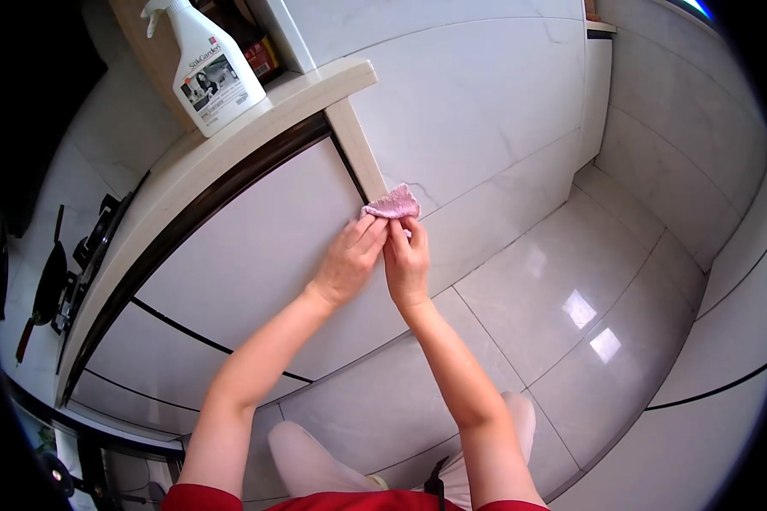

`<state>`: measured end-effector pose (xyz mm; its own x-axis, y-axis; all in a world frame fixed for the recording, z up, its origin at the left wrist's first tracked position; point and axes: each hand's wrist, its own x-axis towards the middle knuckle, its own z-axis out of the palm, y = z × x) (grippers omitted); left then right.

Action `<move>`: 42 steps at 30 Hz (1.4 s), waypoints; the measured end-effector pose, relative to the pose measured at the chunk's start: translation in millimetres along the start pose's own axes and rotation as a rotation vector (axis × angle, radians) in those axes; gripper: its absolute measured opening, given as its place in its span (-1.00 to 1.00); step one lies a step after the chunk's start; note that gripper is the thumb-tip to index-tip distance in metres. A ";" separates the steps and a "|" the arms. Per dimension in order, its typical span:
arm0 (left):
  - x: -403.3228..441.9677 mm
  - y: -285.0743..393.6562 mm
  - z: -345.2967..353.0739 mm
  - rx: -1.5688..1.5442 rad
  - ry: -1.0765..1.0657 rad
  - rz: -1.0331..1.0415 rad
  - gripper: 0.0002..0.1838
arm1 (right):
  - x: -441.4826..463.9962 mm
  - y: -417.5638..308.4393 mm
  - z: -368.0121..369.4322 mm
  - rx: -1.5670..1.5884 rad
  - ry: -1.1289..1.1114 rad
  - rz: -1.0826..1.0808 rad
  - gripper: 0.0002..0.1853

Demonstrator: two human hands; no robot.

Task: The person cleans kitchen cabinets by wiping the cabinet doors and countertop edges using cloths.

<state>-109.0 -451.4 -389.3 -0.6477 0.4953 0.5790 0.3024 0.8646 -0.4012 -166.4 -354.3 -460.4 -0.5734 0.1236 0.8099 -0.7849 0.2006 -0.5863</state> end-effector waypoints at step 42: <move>-28.1 43.6 69.4 -0.073 -0.073 -0.057 -0.58 | -53.5 60.6 -9.4 0.256 -0.105 0.483 -0.82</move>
<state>-126.2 -433.5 -472.4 -0.7137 0.4401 0.5450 0.3120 0.8963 -0.3152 -181.1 -339.6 -539.2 -0.8924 0.0426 0.4491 -0.4511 -0.0991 -0.8870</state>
